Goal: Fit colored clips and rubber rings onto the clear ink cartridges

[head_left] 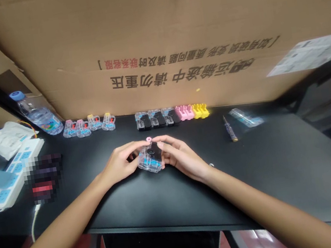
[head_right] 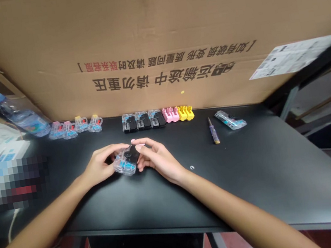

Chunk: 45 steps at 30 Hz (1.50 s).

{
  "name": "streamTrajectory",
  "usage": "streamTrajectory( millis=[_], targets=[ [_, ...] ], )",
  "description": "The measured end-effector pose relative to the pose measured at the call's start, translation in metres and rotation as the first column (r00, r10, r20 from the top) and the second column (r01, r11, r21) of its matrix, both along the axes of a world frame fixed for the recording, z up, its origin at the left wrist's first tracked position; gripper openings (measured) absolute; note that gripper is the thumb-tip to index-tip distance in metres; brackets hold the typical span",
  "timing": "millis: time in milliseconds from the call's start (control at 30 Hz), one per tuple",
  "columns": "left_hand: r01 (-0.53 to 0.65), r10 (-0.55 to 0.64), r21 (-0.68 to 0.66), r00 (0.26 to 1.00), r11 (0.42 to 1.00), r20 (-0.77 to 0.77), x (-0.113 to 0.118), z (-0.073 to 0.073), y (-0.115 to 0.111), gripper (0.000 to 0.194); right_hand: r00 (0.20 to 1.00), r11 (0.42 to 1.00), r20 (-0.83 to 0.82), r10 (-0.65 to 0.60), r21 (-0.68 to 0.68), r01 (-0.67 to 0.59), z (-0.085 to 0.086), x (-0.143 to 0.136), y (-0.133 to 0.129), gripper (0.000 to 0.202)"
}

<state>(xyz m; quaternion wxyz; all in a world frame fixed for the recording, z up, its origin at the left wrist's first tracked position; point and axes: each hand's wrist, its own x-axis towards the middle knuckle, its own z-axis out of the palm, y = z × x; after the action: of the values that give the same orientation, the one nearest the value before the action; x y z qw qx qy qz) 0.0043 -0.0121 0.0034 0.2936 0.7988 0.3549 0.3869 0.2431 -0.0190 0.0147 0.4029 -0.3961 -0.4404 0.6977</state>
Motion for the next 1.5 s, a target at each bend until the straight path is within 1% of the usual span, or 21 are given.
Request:
streamTrajectory(
  millis=[100,167,200,267,333,433,500,533,600,667,733,900,933,1000,1100,1133,1167,1300,1333,1400,1500],
  targets=[
    [-0.105,0.106,-0.04,0.994,0.994,0.032,0.001,0.003,0.001,0.019,0.999,0.996,0.023,0.027,0.085,-0.029,0.001,0.0,-0.001,0.054],
    [-0.14,0.145,-0.104,0.989,0.985,0.041,0.002,0.005,0.001,0.031,0.993,0.985,0.11,0.046,0.158,-0.064,0.001,0.001,0.0,0.058],
    [-0.129,0.136,-0.142,0.99,0.981,0.043,0.003,0.006,0.001,0.037,0.986,0.981,0.162,0.048,0.178,-0.077,0.001,0.002,0.0,0.058],
    [-0.09,0.104,-0.21,0.993,0.973,0.057,0.003,0.008,0.001,0.04,0.968,0.979,0.25,0.032,0.186,-0.08,0.002,0.003,0.001,0.053],
    [-0.074,0.102,-0.263,0.99,0.962,0.093,0.002,0.01,0.001,0.038,0.955,0.981,0.297,-0.023,0.193,-0.036,0.004,0.004,0.002,0.047],
    [-0.103,0.162,-0.309,0.972,0.945,0.171,-0.002,0.013,0.003,0.036,0.944,0.968,0.295,-0.15,0.238,0.08,0.007,0.007,0.005,0.044],
    [-0.137,0.203,-0.308,0.96,0.941,0.191,-0.004,0.013,0.004,0.035,0.939,0.954,0.265,-0.218,0.262,0.147,0.007,0.007,0.006,0.044],
    [-0.15,0.211,-0.298,0.96,0.943,0.184,-0.004,0.013,0.005,0.035,0.939,0.951,0.259,-0.228,0.265,0.158,0.006,0.006,0.006,0.045],
    [-0.14,0.182,-0.271,0.973,0.952,0.138,-0.002,0.012,0.004,0.035,0.942,0.956,0.268,-0.202,0.265,0.129,0.004,0.003,0.004,0.047],
    [-0.102,0.129,-0.251,0.987,0.963,0.091,0.001,0.01,0.002,0.036,0.947,0.962,0.288,-0.141,0.264,0.063,0.002,0.0,0.001,0.05],
    [-0.083,0.105,-0.24,0.991,0.967,0.079,0.004,0.01,0.001,0.037,0.948,0.962,0.296,-0.114,0.271,0.031,0.003,0.0,0.0,0.051],
    [-0.171,0.22,-0.234,0.954,0.957,0.204,0.001,0.013,0.002,0.034,0.926,0.923,0.252,-0.281,0.336,0.189,0.008,0.005,0.004,0.05],
    [-0.176,0.226,-0.233,0.952,0.956,0.208,0.0,0.012,0.003,0.033,0.923,0.919,0.249,-0.293,0.341,0.199,0.008,0.005,0.004,0.05],
    [-0.148,0.188,-0.224,0.968,0.963,0.166,0.0,0.011,0.003,0.033,0.931,0.933,0.267,-0.249,0.326,0.155,0.006,0.004,0.004,0.051],
    [-0.075,0.094,-0.212,0.992,0.974,0.08,0.002,0.008,0.002,0.036,0.944,0.96,0.312,-0.107,0.278,0.017,0.004,0.0,0.001,0.055],
    [-0.068,0.085,-0.212,0.994,0.975,0.072,0.002,0.008,0.001,0.037,0.944,0.962,0.319,-0.088,0.274,-0.003,0.004,-0.001,0.0,0.055],
    [-0.073,0.093,-0.218,0.992,0.973,0.084,0.002,0.009,0.001,0.037,0.943,0.96,0.319,-0.099,0.28,0.006,0.005,0.0,0.0,0.054],
    [-0.147,0.199,-0.247,0.96,0.958,0.198,0.0,0.013,0.002,0.034,0.922,0.921,0.275,-0.273,0.352,0.168,0.008,0.003,0.001,0.051],
    [-0.156,0.21,-0.246,0.955,0.957,0.211,-0.001,0.013,0.002,0.033,0.92,0.916,0.266,-0.287,0.356,0.183,0.008,0.003,0.0,0.051],
    [-0.135,0.182,-0.237,0.965,0.962,0.189,-0.001,0.013,0.002,0.032,0.932,0.932,0.282,-0.228,0.34,0.125,0.005,0.0,-0.002,0.053],
    [-0.081,0.108,-0.227,0.988,0.971,0.111,0.0,0.011,0.001,0.032,0.934,0.95,0.351,-0.065,0.308,-0.049,0.001,-0.004,-0.005,0.053]
  ],
)
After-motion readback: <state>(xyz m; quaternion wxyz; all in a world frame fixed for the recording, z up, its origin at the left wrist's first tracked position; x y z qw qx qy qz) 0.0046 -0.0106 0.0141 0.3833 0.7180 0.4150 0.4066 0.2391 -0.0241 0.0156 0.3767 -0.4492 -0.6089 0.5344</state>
